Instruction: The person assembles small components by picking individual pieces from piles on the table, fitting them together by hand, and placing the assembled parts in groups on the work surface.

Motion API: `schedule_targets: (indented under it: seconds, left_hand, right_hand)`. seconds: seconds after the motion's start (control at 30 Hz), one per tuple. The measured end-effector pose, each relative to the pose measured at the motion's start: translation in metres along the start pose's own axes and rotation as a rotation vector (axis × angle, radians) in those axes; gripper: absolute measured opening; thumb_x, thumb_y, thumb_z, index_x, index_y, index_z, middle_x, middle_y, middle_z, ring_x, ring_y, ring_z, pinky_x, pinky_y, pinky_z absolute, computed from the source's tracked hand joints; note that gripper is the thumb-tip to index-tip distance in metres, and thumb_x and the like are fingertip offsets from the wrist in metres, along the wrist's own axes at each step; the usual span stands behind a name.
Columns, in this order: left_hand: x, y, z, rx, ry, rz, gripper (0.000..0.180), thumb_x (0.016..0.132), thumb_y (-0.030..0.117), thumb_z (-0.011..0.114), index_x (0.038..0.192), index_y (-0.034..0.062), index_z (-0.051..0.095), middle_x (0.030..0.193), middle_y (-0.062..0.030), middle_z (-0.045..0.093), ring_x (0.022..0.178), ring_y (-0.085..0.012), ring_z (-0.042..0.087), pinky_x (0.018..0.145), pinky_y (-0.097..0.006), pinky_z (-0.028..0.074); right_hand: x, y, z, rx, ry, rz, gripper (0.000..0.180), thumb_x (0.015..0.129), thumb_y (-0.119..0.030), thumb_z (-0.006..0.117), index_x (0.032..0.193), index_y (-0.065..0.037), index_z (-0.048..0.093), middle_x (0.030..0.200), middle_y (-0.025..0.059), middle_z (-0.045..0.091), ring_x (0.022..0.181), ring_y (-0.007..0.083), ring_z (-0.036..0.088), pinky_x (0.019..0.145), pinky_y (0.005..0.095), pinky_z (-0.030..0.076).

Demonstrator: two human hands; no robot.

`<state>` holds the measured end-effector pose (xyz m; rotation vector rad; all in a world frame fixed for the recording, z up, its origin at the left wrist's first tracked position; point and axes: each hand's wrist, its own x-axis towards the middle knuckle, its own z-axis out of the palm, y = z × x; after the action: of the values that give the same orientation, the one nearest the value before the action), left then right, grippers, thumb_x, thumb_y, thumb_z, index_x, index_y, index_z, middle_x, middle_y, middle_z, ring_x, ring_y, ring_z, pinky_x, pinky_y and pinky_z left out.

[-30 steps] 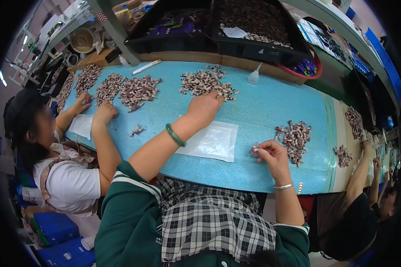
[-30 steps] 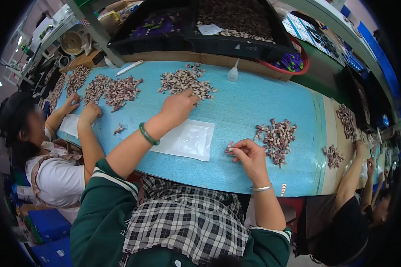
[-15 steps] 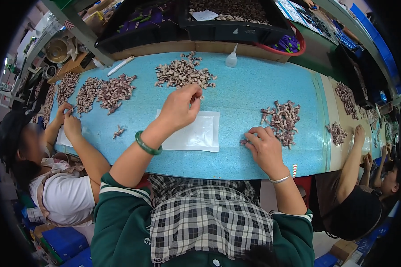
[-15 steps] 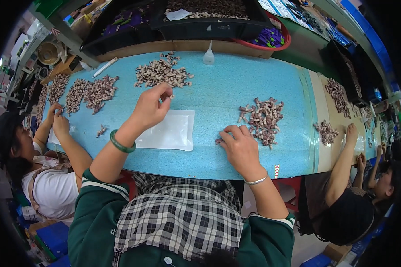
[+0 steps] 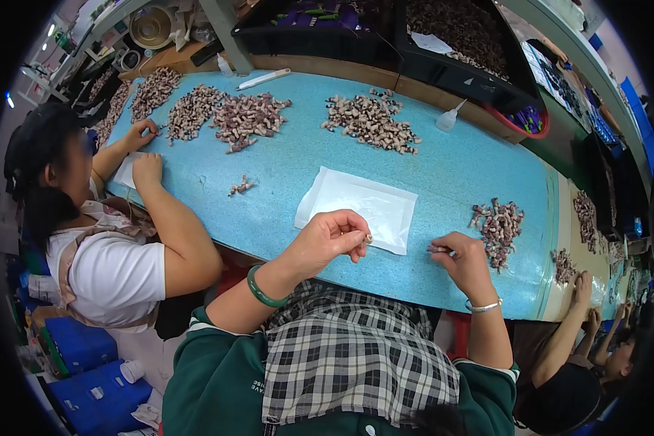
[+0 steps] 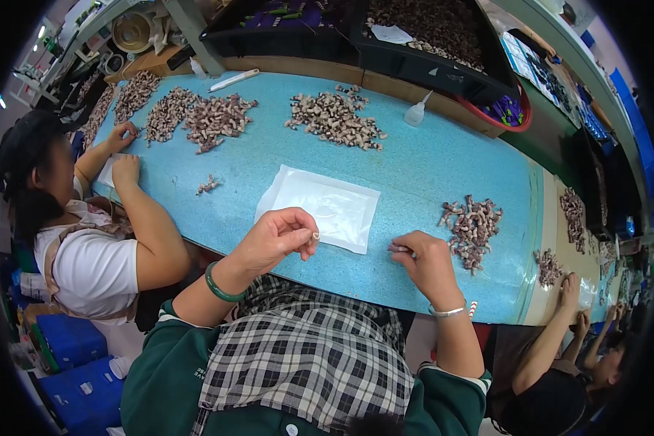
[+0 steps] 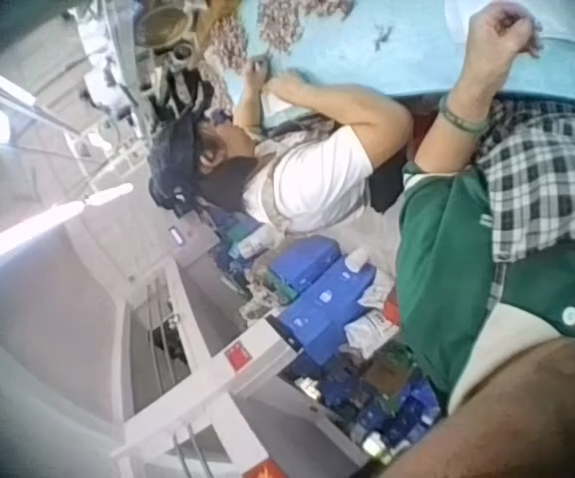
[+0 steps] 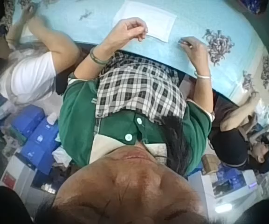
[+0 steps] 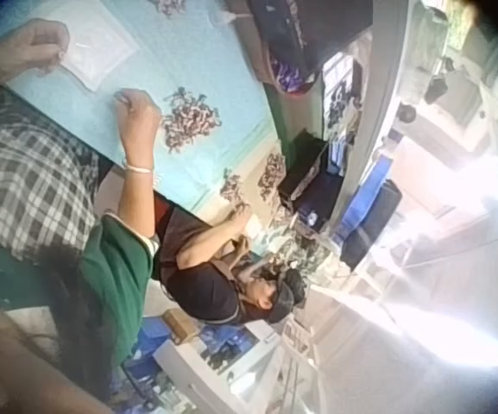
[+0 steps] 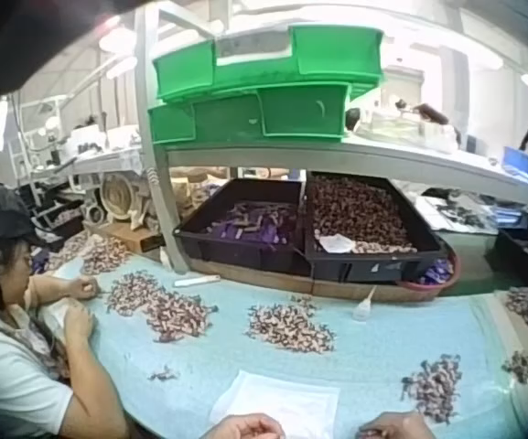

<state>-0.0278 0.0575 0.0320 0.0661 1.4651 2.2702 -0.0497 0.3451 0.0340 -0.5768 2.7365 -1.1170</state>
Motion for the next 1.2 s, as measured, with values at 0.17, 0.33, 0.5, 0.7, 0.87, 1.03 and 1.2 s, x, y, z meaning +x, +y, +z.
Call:
schedule_targets:
  seconds: [0.17, 0.33, 0.5, 0.7, 0.87, 1.03, 1.2]
  left_hand:
    - [-0.015, -0.004, -0.015, 0.015, 0.089, 0.091, 0.004, 0.090, 0.001, 0.057, 0.094, 0.0021, 0.058, 0.082, -0.0065, 0.061, 0.074, -0.0134, 0.061, 0.063, -0.025, 0.051]
    - [-0.031, -0.002, -0.025, 0.040, 0.168, 0.123, 0.005, 0.091, 0.002, 0.056, 0.096, 0.0027, 0.056, 0.080, -0.0062, 0.061, 0.068, -0.0136, 0.064, 0.061, -0.023, 0.051]
    - [-0.044, -0.009, -0.036, 0.110, 0.170, 0.116, 0.007, 0.091, 0.001, 0.055, 0.098, 0.0027, 0.055, 0.081, -0.0057, 0.063, 0.070, -0.0142, 0.066, 0.060, -0.023, 0.051]
    - [-0.047, -0.016, -0.039, 0.147, 0.271, 0.134, 0.009, 0.090, -0.002, 0.057, 0.098, 0.0008, 0.058, 0.084, -0.0065, 0.066, 0.076, -0.0135, 0.067, 0.065, -0.023, 0.053]
    - [-0.046, -0.016, -0.039, 0.183, 0.239, 0.155, 0.010, 0.089, -0.003, 0.057, 0.098, -0.0004, 0.061, 0.085, -0.0067, 0.066, 0.077, -0.0132, 0.067, 0.068, -0.023, 0.054]
    - [-0.045, -0.014, -0.028, 0.136, 0.199, 0.177, 0.010, 0.090, -0.003, 0.057, 0.098, -0.0008, 0.061, 0.085, -0.0066, 0.066, 0.078, -0.0135, 0.067, 0.070, -0.024, 0.054]
    - [-0.044, -0.010, -0.014, 0.208, 0.139, 0.186, 0.008, 0.090, -0.002, 0.057, 0.097, -0.0014, 0.061, 0.085, -0.0066, 0.066, 0.078, -0.0134, 0.067, 0.069, -0.024, 0.054]
  right_hand:
    - [0.038, -0.032, 0.023, 0.230, -0.109, 0.049, 0.017, 0.072, -0.003, 0.073, 0.089, -0.003, 0.071, 0.085, 0.0113, 0.068, 0.070, 0.0247, 0.066, 0.062, 0.0324, 0.052]
    - [0.068, -0.046, 0.043, -0.023, -0.080, -0.202, 0.014, 0.073, -0.007, 0.073, 0.087, -0.005, 0.071, 0.082, 0.0074, 0.066, 0.073, 0.0246, 0.064, 0.063, 0.0328, 0.052]
    - [0.081, -0.055, 0.056, -0.442, -0.060, -0.322, 0.009, 0.073, -0.014, 0.072, 0.080, -0.009, 0.069, 0.080, 0.0035, 0.062, 0.081, 0.0218, 0.060, 0.062, 0.0349, 0.051]
    - [0.084, -0.059, 0.062, -0.548, -0.100, -0.325, 0.010, 0.072, -0.014, 0.072, 0.080, -0.010, 0.067, 0.081, 0.0022, 0.061, 0.080, 0.0211, 0.058, 0.063, 0.0343, 0.051]
    - [0.081, -0.065, 0.060, -0.416, -0.072, -0.320, 0.009, 0.073, -0.013, 0.072, 0.082, -0.012, 0.071, 0.077, 0.0021, 0.063, 0.075, 0.0205, 0.059, 0.063, 0.0333, 0.049]
    - [0.061, -0.071, 0.052, 0.458, -0.258, 0.044, 0.012, 0.080, -0.009, 0.072, 0.091, -0.005, 0.073, 0.085, 0.0025, 0.067, 0.073, 0.0100, 0.059, 0.064, 0.0242, 0.046]
    - [0.030, -0.084, 0.056, 0.840, -0.185, 0.048, 0.013, 0.077, -0.005, 0.074, 0.090, -0.004, 0.072, 0.081, 0.0042, 0.066, 0.074, 0.0091, 0.060, 0.065, 0.0224, 0.047]
